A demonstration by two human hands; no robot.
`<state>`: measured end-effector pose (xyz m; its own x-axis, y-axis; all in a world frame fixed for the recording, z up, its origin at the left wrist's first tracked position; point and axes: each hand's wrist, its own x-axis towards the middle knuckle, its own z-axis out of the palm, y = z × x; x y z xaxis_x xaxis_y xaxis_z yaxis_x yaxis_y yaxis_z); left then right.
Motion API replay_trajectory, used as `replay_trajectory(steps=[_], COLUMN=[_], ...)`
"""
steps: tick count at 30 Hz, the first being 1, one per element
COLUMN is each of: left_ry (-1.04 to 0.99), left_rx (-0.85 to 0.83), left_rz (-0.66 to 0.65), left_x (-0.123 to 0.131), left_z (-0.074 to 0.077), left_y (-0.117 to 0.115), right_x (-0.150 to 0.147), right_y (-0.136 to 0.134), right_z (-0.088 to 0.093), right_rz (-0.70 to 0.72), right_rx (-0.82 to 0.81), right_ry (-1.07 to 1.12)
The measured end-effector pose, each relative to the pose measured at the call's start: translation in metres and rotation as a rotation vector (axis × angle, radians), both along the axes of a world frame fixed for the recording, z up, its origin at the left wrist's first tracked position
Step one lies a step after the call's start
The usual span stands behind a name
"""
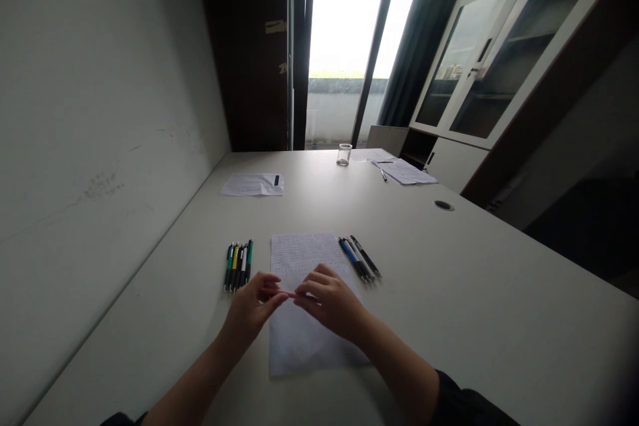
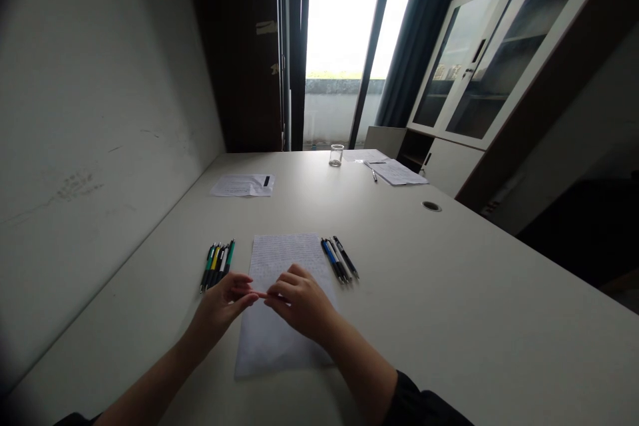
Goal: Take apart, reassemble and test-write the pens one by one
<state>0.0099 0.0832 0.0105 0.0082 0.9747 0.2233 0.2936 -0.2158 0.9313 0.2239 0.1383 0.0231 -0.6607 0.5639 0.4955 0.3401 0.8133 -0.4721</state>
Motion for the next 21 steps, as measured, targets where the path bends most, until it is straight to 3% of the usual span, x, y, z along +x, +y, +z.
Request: replay_trajectory(steps=[3,6,9,15,21], left_ry=[-0.135,-0.206,-0.208,-0.160,-0.132], left_rx=[-0.027,-0.023,-0.027,-0.066,-0.068], left_rz=[-0.051,-0.015,0.042,0.087,0.111], left_x=[0.002,0.001,-0.002,-0.005,-0.005], left_z=[-0.004,-0.005,-0.005,-0.006,-0.002], left_y=[0.001,0.003,0.005,0.005,0.003], right_x=[-0.001,0.000,0.003,0.008,0.011], right_y=[-0.002,-0.001,0.003,0.012,0.012], right_z=[0.000,0.000,-0.003,-0.006,0.000], right_rz=[0.022,-0.038,-0.111,-0.103,-0.067], right_rx=[0.006,-0.091,-0.236,-0.681,-0.830], right_ry=[-0.016,0.021,0.139,0.480,0.677])
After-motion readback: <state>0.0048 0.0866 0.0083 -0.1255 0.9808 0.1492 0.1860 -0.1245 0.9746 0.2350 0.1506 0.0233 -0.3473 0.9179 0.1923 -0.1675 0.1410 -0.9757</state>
